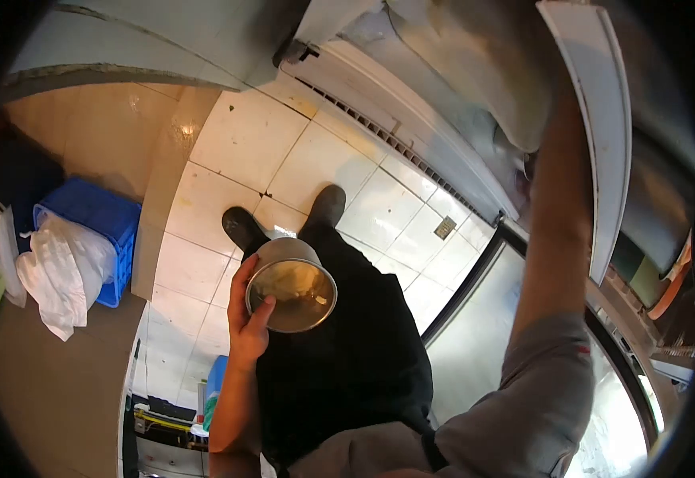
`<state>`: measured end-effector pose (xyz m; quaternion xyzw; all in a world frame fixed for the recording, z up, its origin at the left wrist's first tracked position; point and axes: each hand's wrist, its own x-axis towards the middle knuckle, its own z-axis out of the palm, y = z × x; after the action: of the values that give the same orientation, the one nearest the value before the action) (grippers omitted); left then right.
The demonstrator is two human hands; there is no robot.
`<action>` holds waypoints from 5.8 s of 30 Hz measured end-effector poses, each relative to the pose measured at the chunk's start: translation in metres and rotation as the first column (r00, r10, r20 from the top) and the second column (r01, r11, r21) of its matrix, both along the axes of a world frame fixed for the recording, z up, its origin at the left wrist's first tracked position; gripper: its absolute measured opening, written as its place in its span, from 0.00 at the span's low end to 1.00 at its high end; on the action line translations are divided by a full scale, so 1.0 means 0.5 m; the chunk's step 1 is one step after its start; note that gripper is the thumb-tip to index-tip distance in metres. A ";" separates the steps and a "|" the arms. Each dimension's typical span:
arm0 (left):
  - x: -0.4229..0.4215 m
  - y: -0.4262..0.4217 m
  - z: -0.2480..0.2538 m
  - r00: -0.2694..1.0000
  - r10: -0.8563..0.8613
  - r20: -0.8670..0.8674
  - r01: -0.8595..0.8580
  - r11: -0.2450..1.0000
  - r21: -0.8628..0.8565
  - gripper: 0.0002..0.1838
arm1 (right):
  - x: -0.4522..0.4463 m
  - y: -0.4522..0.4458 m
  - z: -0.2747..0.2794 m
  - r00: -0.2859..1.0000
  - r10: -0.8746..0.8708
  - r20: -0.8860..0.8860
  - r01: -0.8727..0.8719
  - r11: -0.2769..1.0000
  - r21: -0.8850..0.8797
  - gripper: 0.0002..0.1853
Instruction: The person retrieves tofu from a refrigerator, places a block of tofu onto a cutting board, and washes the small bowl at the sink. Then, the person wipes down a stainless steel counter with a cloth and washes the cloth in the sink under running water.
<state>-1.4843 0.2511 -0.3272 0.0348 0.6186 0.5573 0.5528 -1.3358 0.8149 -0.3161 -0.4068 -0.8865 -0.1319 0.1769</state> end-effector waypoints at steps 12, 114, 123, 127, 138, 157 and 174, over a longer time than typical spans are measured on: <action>-0.022 -0.004 0.048 1.000 -0.015 0.006 0.015 0.999 0.031 0.33 | 0.055 -0.353 0.001 0.999 0.035 0.021 -0.036 0.999 0.020 0.23; 0.061 0.384 -0.102 0.989 -0.034 -0.144 0.071 0.962 0.264 0.19 | 0.007 -0.526 0.039 0.954 0.133 -0.267 -0.297 0.507 -0.809 0.28; 0.024 0.319 -0.078 0.998 0.010 -0.061 0.005 0.969 0.247 0.19 | 0.072 -0.431 0.014 0.305 -0.912 -0.275 -0.581 0.050 -0.812 0.15; 0.017 0.290 -0.072 0.998 0.009 -0.070 0.008 0.973 0.230 0.19 | 0.063 -0.422 0.028 0.304 -0.910 -0.282 -0.658 0.013 -0.753 0.14; -0.002 0.176 0.116 0.981 -0.157 -0.110 0.178 0.957 0.228 0.21 | 0.426 -0.874 -0.031 0.447 -0.894 -0.020 -0.188 -0.072 -0.980 0.17; 0.013 0.122 0.449 0.754 -0.657 0.002 0.642 0.738 0.209 0.21 | 0.942 -1.734 0.613 -0.778 0.038 -0.628 0.582 0.422 -0.696 0.42; 0.114 -0.128 0.604 0.872 -0.489 0.032 0.468 0.850 0.240 0.21 | 1.009 -1.748 0.570 -0.443 -0.467 -0.765 0.014 0.850 -0.527 0.25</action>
<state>-1.4276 0.1869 -0.0254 0.2246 0.4972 0.4693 0.6944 -0.8311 -0.0590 -0.0309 -0.5486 -0.2292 0.3459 0.7258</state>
